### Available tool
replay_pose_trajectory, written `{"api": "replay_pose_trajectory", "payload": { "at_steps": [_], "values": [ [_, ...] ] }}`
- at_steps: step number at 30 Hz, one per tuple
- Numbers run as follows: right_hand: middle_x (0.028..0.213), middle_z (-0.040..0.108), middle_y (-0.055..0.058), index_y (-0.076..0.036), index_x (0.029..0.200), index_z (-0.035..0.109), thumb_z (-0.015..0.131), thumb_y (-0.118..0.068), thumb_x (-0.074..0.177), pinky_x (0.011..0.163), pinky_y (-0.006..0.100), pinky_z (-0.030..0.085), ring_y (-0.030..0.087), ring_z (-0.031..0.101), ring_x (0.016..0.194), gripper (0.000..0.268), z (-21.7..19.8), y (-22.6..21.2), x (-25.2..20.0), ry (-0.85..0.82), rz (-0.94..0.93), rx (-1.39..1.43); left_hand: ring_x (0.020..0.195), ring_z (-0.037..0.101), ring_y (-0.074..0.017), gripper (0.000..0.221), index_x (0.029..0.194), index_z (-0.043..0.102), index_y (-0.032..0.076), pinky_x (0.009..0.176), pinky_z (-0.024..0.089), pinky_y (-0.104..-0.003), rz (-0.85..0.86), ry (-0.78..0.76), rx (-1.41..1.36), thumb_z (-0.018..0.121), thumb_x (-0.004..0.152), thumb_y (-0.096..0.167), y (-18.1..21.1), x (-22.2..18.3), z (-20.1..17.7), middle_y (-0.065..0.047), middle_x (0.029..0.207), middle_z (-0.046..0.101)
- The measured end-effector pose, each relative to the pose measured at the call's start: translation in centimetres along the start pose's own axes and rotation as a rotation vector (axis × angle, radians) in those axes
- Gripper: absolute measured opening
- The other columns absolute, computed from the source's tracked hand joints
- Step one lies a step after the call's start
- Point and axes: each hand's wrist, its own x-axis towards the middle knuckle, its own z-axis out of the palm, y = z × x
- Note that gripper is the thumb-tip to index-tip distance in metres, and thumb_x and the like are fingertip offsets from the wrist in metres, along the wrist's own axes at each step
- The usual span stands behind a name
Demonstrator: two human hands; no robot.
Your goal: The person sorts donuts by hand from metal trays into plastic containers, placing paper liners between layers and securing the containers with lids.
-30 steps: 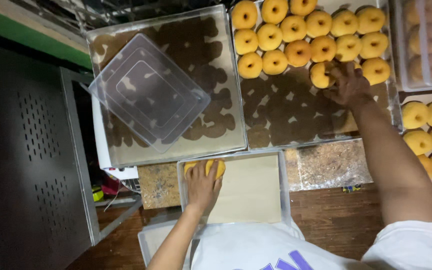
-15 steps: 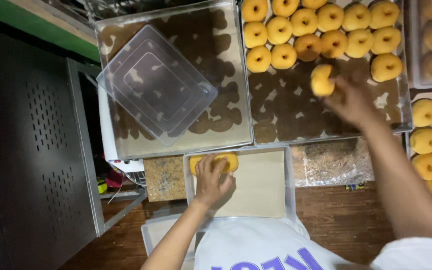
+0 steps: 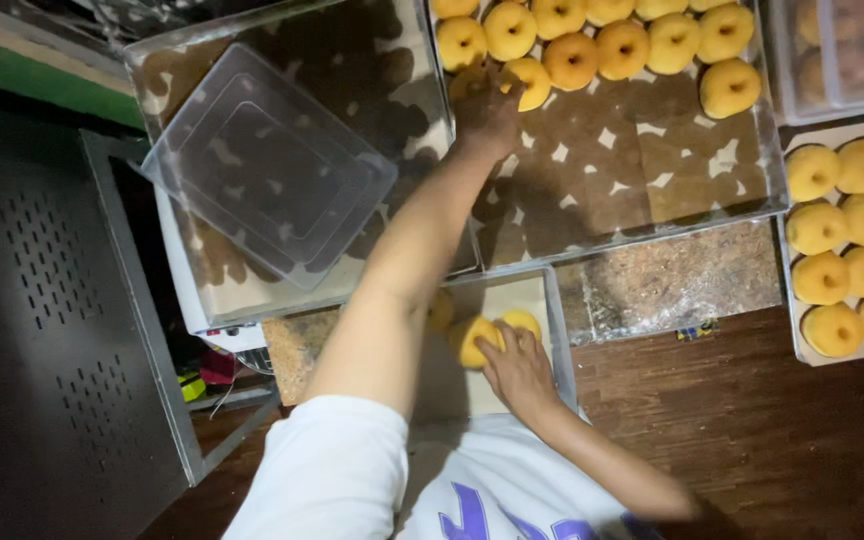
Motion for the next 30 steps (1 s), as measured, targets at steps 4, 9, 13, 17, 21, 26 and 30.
{"api": "replay_pose_trajectory", "payload": {
  "at_steps": [4, 9, 13, 17, 21, 26, 30],
  "values": [
    [0.132, 0.056, 0.012, -0.020, 0.103, 0.065, 0.069, -0.025, 0.079, 0.084, 0.046, 0.052, 0.036, 0.055, 0.103, 0.025, 0.1, 0.7, 3.4, 0.074, 0.026, -0.061, 0.134, 0.042, -0.0475, 0.059, 0.146, 0.043, 0.031, 0.083, 0.056, -0.056, -0.049, 0.084, 0.037, 0.058, 0.095, 0.005, 1.8, 1.5, 0.4, -0.024, 0.162, 0.020],
    [0.132, 0.063, 0.016, -0.009, 0.105, 0.080, 0.059, -0.019, 0.084, 0.088, 0.044, 0.046, 0.037, 0.054, 0.115, 0.032, 2.4, 0.8, 5.0, -0.144, 0.067, -0.391, 0.140, 0.036, -0.0347, 0.062, 0.150, 0.037, 0.028, 0.098, 0.048, -0.048, -0.053, -0.037, 0.189, 0.061, 0.093, 0.019, 2.1, 2.1, -0.6, -0.017, 0.155, 0.030],
    [0.137, 0.058, 0.022, -0.009, 0.101, 0.080, 0.077, -0.028, 0.068, 0.103, 0.050, 0.045, 0.043, 0.052, 0.120, 0.037, -0.6, 1.8, 4.2, -0.237, 0.032, -0.235, 0.128, 0.049, -0.0384, 0.065, 0.152, 0.038, 0.027, 0.082, 0.056, -0.049, -0.079, -0.038, 0.045, 0.066, 0.093, 0.037, 1.8, 3.0, -0.1, -0.017, 0.152, 0.032],
    [0.137, 0.056, 0.018, -0.012, 0.132, 0.057, 0.074, -0.039, 0.086, 0.100, 0.048, 0.046, 0.038, 0.056, 0.123, 0.055, -10.9, 4.6, 6.5, -0.259, 0.205, 0.457, 0.123, 0.047, -0.0365, 0.061, 0.148, 0.040, 0.028, 0.087, 0.050, -0.046, -0.125, 0.114, 0.098, 0.060, 0.091, 0.037, 1.7, 3.8, 2.4, -0.016, 0.144, 0.041],
    [0.120, 0.069, 0.004, -0.017, 0.145, 0.053, 0.058, -0.012, 0.100, 0.068, 0.025, 0.057, 0.013, 0.066, 0.077, 0.046, -26.0, 7.8, 12.8, -0.287, 0.706, 0.722, 0.117, 0.050, -0.0445, 0.048, 0.125, 0.060, 0.029, 0.074, 0.056, -0.056, -0.190, 0.595, 0.134, 0.073, 0.079, 0.029, 1.8, 4.0, 4.6, -0.018, 0.133, 0.047],
    [0.113, 0.072, 0.016, -0.006, 0.106, 0.071, 0.066, -0.022, 0.096, 0.093, 0.048, 0.056, 0.037, 0.068, 0.109, 0.020, -20.8, 24.2, 19.9, 0.054, 0.444, 0.337, 0.136, 0.034, -0.0552, 0.043, 0.138, 0.051, 0.017, 0.100, 0.046, -0.060, 0.137, 0.378, -0.284, 0.049, 0.096, 0.008, -0.6, -4.5, 1.7, -0.025, 0.149, 0.034],
    [0.161, 0.025, 0.011, -0.015, 0.155, 0.045, 0.068, -0.022, 0.096, 0.099, 0.063, 0.048, 0.041, 0.026, 0.139, 0.064, -18.7, 30.1, 25.8, -0.100, 0.420, 0.070, 0.125, 0.045, -0.0534, 0.055, 0.128, 0.044, 0.006, 0.088, 0.046, -0.058, 0.402, 0.586, -0.541, 0.059, 0.078, -0.012, -2.2, -19.1, -0.1, -0.034, 0.136, 0.043]
  ]
}}
